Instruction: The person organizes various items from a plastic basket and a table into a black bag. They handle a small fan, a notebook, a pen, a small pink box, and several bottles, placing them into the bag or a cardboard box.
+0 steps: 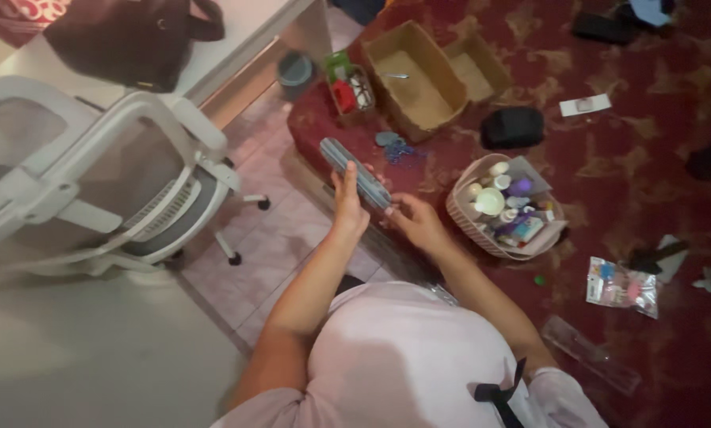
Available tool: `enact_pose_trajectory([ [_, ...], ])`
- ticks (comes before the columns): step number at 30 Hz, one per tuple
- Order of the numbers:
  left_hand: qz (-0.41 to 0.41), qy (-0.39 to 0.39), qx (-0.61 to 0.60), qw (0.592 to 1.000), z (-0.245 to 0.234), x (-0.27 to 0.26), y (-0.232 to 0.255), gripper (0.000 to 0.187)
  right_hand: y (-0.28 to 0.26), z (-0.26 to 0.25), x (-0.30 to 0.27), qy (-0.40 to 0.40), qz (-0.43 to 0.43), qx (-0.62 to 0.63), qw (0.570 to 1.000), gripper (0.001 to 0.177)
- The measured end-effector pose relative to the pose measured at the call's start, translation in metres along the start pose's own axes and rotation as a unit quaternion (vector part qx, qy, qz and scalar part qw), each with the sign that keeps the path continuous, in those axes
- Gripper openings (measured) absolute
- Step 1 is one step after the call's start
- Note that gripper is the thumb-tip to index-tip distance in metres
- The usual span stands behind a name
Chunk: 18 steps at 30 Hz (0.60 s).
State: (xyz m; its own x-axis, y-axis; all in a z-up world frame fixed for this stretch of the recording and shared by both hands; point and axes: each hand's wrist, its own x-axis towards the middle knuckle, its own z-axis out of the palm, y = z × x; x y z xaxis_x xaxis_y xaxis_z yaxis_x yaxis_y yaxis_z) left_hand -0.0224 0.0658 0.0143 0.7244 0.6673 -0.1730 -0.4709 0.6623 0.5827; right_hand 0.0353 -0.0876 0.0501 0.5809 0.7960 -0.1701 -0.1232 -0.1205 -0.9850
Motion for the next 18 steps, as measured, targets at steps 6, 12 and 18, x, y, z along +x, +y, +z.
enact_pose_trajectory([
  [6,-0.017,-0.01,-0.06,0.998,-0.066,0.038,0.015,0.064,0.05,0.034,0.037,-0.038,-0.008,0.049,0.998,0.012],
  [12,0.291,0.085,0.316,0.899,-0.098,0.069,0.027,0.065,0.046,0.072,0.058,-0.02,0.024,0.082,0.996,0.019],
  [18,0.365,-0.162,0.589,0.702,-0.098,0.06,0.075,0.063,0.008,0.038,0.1,0.061,0.039,0.077,0.994,0.02],
])
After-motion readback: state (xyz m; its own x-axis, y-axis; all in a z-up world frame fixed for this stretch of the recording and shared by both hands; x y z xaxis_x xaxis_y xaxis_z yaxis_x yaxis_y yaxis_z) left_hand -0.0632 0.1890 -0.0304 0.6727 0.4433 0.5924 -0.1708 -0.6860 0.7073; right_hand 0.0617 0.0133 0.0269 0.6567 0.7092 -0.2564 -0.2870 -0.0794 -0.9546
